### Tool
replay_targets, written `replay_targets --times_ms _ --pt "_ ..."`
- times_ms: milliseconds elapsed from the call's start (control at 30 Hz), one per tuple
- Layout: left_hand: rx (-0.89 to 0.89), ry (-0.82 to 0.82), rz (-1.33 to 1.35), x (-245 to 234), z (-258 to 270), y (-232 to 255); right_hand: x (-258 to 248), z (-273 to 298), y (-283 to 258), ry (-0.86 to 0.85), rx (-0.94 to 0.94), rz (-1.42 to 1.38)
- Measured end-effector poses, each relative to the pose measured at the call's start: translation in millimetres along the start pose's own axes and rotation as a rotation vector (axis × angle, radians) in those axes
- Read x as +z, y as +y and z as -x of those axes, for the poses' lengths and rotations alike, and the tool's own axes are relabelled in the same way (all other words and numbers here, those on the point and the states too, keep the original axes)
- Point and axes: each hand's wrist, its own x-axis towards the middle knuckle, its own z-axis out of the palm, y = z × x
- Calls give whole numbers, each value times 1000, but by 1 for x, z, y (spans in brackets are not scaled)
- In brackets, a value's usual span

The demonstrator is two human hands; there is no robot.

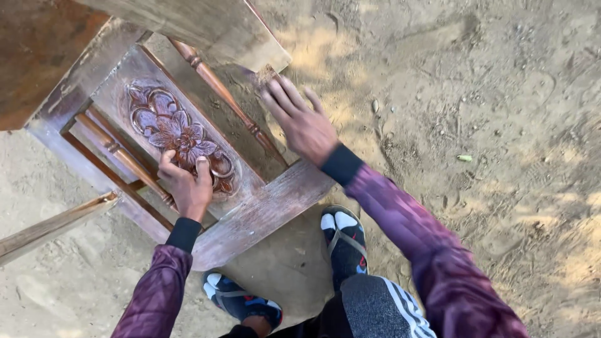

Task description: Sanding a wooden chair with sandpaper to prepare it for refinishing.

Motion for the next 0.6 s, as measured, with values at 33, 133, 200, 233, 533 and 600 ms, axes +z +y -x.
replay_targets --times_ms 33,133,200,233,533,600 --pt "-4 -5 -2 -4 1 2 2 -9 -2 -5 2 -3" --pt "86 -141 -108 -14 5 7 -5 -5 -8 -137 75 -51" --pt "133 -94 -97 -13 4 8 -30 21 -8 -184 57 0" --pt "123 -89 -95 -11 0 7 -26 36 -7 -189 46 0" --pt "159 -48 -130 -3 1 -7 -3 -13 -3 -110 68 0" --pt "90 -128 -94 -5 -5 -8 -12 -3 -4 -118 25 17"
